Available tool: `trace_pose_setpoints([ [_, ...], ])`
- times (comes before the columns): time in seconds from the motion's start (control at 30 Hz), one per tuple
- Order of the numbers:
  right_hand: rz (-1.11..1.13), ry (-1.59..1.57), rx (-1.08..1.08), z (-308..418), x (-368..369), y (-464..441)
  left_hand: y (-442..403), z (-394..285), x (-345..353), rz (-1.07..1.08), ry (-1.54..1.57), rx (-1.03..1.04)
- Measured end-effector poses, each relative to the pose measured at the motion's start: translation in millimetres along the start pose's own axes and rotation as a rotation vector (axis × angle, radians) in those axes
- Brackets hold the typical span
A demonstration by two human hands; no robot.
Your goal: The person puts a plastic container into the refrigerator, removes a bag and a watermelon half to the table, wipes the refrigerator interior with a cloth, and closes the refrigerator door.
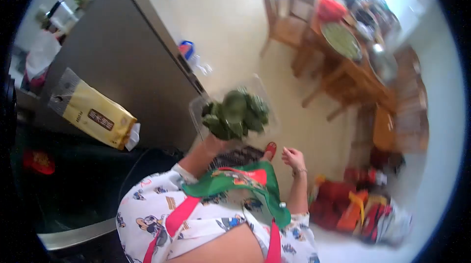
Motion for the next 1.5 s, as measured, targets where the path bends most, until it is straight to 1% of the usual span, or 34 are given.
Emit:
trace_pose_setpoints([
  [0.03, 0.054, 0.033, -0.047, 47, 3, -25, -10, -15, -1, -0.020, 0.007, 0.056],
  [0.1, -0.005, 0.145, -0.173, 123, -4, -73, -34, -39, -8, -0.049, 0.032, 0.183],
  [0.2, 0.084, 0.438, -0.540, 281, 13, -170, -67, -72, -12, -0.092, 0.069, 0.399],
  [0.23, 0.078, 0.471, -0.733, 338, 28, -184, -77, -81, -10, -0.101, 0.079, 0.476],
  [0.27, 0.138, 0.563, -0.869, 398, 47, -203, -85, -90, -5, -0.113, 0.080, 0.547],
  [0.3, 0.141, 0.629, -1.021, 456, 73, -217, -93, -97, 0, -0.121, 0.085, 0.624],
  [0.37, 0.209, 0.637, -1.263, 566, 134, -182, -108, -107, 10, -0.132, 0.101, 0.769],
  [0.43, 0.369, 0.508, -1.514, 650, 201, -159, -120, -115, 18, -0.149, 0.111, 0.901],
  [0.47, 0.475, 0.502, -1.558, 683, 232, -138, -127, -117, 23, -0.150, 0.119, 0.971],
  [0.53, 0.582, 0.382, -1.865, 727, 280, -77, -135, -128, 16, -0.192, 0.120, 1.077],
  [0.6, 0.653, 0.143, -2.198, 754, 330, -48, -139, -137, 9, -0.242, 0.107, 1.182],
  [0.67, 0.706, 0.042, -2.441, 767, 371, -30, -140, -144, -1, -0.284, 0.098, 1.292],
  [0.7, 0.671, 0.024, -2.593, 775, 388, -27, -138, -150, -6, -0.305, 0.090, 1.341],
  [0.8, 0.766, -0.075, -2.645, 775, 409, -39, -142, -158, -21, -0.349, 0.099, 1.481],
  [0.83, 0.758, -0.146, -2.680, 778, 410, -38, -144, -159, -25, -0.364, 0.108, 1.528],
  [1.0, 0.911, -0.161, -2.670, 800, 407, -52, -160, -159, -23, -0.474, 0.120, 1.722],
  [1.07, 0.950, -0.247, -2.652, 813, 410, -69, -171, -157, -22, -0.526, 0.122, 1.787],
  [1.1, 1.012, -0.309, -2.628, 821, 412, -79, -177, -158, -23, -0.550, 0.120, 1.817],
  [1.2, 1.183, -0.604, -2.513, 846, 423, -125, -208, -155, -25, -0.617, 0.132, 1.917],
  [1.23, 1.186, -0.655, -2.464, 856, 422, -142, -221, -154, -24, -0.642, 0.134, 1.950],
  [1.3, 1.259, -0.768, -2.301, 875, 426, -178, -253, -155, -25, -0.684, 0.146, 2.020],
  [1.37, 1.349, -0.874, -2.154, 897, 432, -213, -292, -160, -26, -0.726, 0.157, 2.083],
  [1.47, 1.505, -0.973, -2.050, 953, 451, -277, -350, -183, -28, -0.774, 0.153, 2.161],
  [1.5, 1.611, -0.947, -1.972, 969, 454, -296, -367, -193, -28, -0.786, 0.148, 2.180],
])
Point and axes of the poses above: each hand's wrist, its own y-axis away from the middle knuckle, its own x-axis out of the palm, z = x × y, the point moved 1 cm from there along -y, towards the middle knuckle, and after that the axes turned 7 degrees about y, right-handed, at the moved point
